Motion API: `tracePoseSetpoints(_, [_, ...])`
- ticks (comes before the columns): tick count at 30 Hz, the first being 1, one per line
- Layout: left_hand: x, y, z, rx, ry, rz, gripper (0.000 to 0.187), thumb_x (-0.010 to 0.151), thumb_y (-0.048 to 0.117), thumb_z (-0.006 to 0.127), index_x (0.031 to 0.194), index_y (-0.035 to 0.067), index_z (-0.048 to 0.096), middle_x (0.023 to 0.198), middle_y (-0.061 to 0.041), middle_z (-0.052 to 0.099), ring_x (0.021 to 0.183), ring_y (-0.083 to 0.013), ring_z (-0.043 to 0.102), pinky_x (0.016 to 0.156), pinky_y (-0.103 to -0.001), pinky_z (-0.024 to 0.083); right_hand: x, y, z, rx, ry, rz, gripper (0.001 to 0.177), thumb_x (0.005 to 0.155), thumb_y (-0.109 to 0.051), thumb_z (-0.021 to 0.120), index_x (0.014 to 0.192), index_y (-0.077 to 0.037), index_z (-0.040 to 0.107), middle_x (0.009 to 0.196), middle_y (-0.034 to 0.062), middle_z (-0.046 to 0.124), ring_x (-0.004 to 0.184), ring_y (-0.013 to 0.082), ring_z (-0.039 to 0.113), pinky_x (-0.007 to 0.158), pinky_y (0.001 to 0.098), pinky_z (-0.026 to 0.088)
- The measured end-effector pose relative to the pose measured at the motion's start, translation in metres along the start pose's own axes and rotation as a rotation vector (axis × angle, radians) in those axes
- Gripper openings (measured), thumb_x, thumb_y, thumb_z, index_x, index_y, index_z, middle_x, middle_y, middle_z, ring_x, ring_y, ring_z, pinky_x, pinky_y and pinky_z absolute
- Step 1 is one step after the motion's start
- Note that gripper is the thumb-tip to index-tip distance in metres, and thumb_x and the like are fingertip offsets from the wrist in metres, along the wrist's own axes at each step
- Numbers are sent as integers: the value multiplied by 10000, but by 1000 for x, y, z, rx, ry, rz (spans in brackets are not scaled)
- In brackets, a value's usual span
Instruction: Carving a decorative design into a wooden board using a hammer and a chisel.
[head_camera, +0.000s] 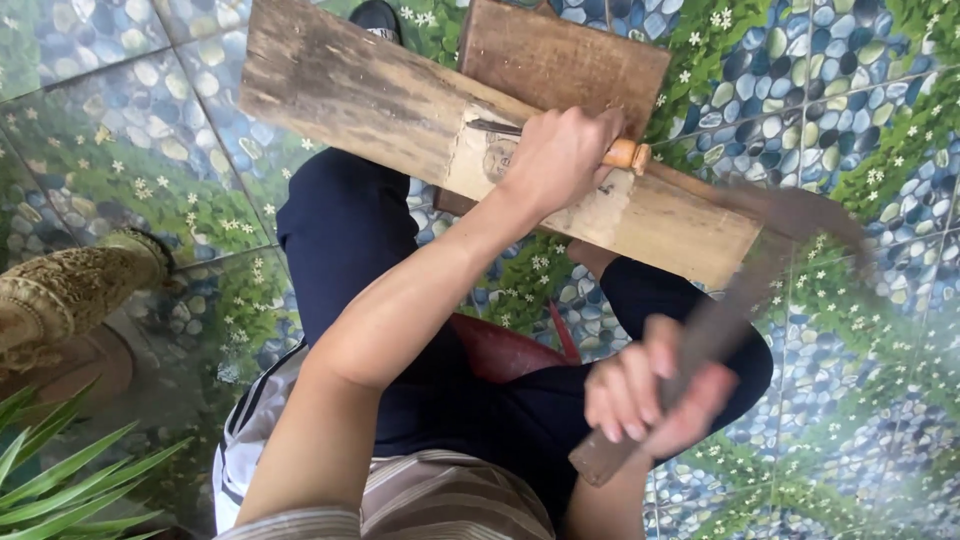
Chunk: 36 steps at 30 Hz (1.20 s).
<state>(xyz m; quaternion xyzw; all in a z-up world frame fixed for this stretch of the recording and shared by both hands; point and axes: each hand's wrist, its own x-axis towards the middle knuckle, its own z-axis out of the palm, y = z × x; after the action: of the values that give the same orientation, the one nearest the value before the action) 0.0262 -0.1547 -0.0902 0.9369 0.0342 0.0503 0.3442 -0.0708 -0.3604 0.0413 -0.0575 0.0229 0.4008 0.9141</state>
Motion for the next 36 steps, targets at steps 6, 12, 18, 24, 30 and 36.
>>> tracePoseSetpoints(6, [2, -4, 2, 79, -35, -13, 309, 770, 164, 850, 971, 78, 632, 656, -72, 680, 552, -284, 687, 442, -434, 545, -2, 19, 2, -71, 24, -200, 490, 1076, -532, 513, 1082, -42, 538, 722, 82, 533, 563, 269, 541, 637, 456, 526])
tracePoseSetpoints(12, [2, -3, -4, 47, -84, -16, 232, 781, 115, 840, 896, 96, 639, 620, -34, 684, 510, -210, 650, 436, -364, 562, 7, 13, 10, -83, 132, -92, 398, 1083, -414, 553, 999, -34, 467, 668, 51, 482, 516, 185, 494, 466, 315, 448])
tracePoseSetpoints(18, [3, -1, -11, 57, -90, -27, 270, 738, -11, 696, 991, 83, 681, 572, -28, 662, 466, -182, 613, 398, -322, 540, 12, 31, 7, -58, 137, -132, 436, 1079, -473, 512, 1023, -43, 473, 673, 40, 469, 520, 179, 483, 479, 316, 457])
tracePoseSetpoints(24, [-6, -8, 1, 72, -40, -1, 160, 770, 39, 682, 906, 116, 651, 614, -31, 655, 492, -230, 629, 426, -392, 542, -14, 10, 6, -215, 78, -264, 463, 1076, -507, 524, 1053, -45, 502, 694, 61, 535, 532, 249, 536, 574, 420, 509])
tracePoseSetpoints(30, [-1, -15, 4, -26, -80, -60, 58, 797, 142, 633, 851, 123, 641, 643, -99, 677, 589, -343, 669, 534, -483, 557, 3, 35, -29, -55, 70, -134, 525, 1055, -614, 430, 1086, -97, 517, 669, 33, 472, 527, 208, 517, 513, 365, 481])
tracePoseSetpoints(36, [-6, -18, -1, -93, 8, -23, 107, 787, 214, 682, 757, 168, 590, 574, -60, 629, 540, -300, 649, 504, -442, 528, 18, 12, -23, -222, 67, -263, 470, 1082, -535, 411, 1039, -76, 501, 664, 24, 454, 531, 180, 493, 514, 338, 475])
